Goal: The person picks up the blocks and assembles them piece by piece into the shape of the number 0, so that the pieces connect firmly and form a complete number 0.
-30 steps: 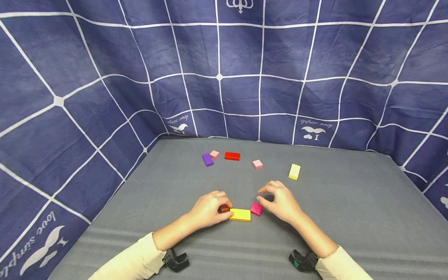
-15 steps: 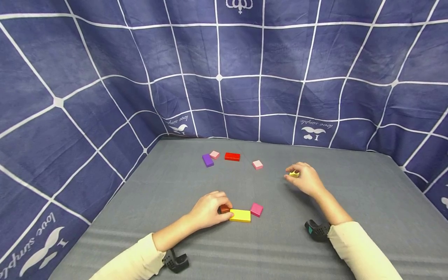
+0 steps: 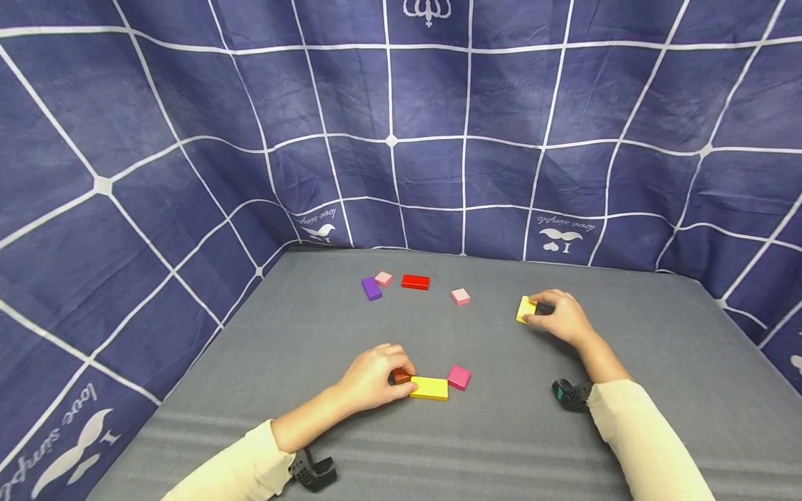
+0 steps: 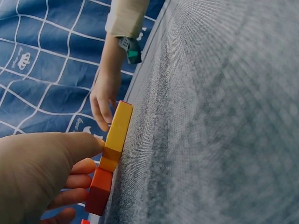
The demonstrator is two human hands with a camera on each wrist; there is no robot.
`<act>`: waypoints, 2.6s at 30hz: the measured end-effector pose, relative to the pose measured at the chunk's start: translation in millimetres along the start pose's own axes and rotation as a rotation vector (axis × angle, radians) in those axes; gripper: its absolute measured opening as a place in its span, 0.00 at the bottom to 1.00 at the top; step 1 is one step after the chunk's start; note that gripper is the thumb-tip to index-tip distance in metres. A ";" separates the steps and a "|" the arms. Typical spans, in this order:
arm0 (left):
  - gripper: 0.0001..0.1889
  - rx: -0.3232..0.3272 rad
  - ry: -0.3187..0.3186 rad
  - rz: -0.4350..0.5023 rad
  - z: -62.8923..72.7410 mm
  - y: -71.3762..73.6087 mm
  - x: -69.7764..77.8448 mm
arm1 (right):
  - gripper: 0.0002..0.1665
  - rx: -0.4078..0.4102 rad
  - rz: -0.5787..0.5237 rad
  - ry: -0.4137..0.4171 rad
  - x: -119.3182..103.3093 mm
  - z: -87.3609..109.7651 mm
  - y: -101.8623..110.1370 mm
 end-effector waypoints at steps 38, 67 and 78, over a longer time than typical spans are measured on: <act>0.07 -0.015 0.010 0.021 -0.4 1.5 -0.2 | 0.27 -0.004 -0.158 -0.130 -1.6 6.1 -9.8; 0.08 -0.008 -0.002 0.007 0.3 1.1 0.1 | 0.28 -0.082 -0.260 0.052 -74.3 9.0 -45.8; 0.08 -0.016 0.009 0.007 0.1 1.5 0.4 | 0.27 -0.120 -0.274 0.098 -87.7 9.5 -57.5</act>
Point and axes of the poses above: each hand's wrist, its own z-axis away from the middle knuckle, its own y-axis out of the back of the hand, x = y × z, the point moved 1 cm from there along -z, towards the middle knuckle, and after that the axes turned 10 degrees about y, right-handed, at the moved point
